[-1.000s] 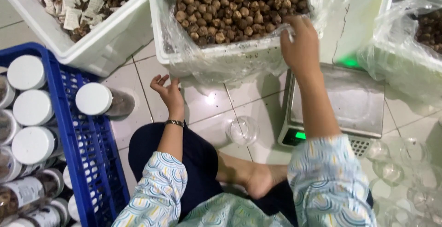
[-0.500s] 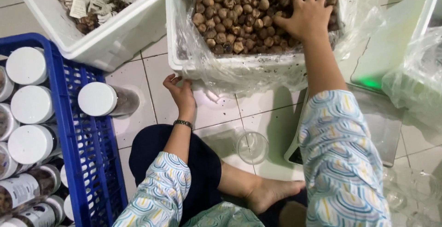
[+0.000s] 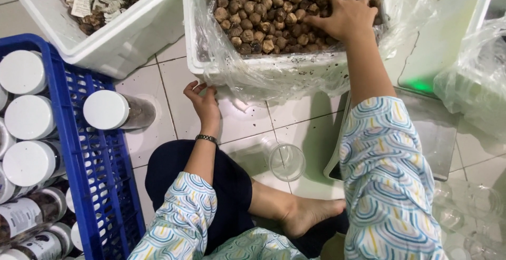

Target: The person places cloves of garlic into small plastic cups, weighs them on a digital scale, and then transfers the garlic into plastic jars and secures the lids.

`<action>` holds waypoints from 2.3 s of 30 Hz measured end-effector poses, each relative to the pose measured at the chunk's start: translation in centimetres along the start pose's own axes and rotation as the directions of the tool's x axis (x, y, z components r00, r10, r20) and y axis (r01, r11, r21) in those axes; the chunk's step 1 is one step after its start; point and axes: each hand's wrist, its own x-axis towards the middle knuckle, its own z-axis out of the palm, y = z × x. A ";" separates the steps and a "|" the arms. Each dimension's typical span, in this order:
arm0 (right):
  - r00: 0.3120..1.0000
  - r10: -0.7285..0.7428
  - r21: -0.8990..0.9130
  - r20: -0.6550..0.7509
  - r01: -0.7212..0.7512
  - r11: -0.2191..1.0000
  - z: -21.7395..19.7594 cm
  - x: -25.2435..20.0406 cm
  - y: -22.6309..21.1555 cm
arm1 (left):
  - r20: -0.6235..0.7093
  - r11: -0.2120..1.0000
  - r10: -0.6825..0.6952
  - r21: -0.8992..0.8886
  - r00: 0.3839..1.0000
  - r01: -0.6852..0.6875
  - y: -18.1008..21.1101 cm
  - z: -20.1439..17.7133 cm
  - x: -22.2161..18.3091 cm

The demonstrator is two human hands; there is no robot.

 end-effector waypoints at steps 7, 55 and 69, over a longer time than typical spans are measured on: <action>0.971 0.050 -0.141 0.232 -0.018 0.990 -3.1 -2.8 -2.9 | -0.006 1.000 -0.008 0.004 1.000 0.008 -0.7 0.2 0.5; 0.996 0.065 -0.093 -0.055 -0.070 0.993 3.3 0.3 -0.4 | 0.068 0.993 -0.116 0.008 0.991 0.116 1.4 -0.2 -0.7; 0.940 0.195 0.583 -0.279 0.004 0.812 2.3 -0.4 0.1 | 0.064 0.991 -0.134 0.002 0.989 0.134 1.7 -0.3 -0.9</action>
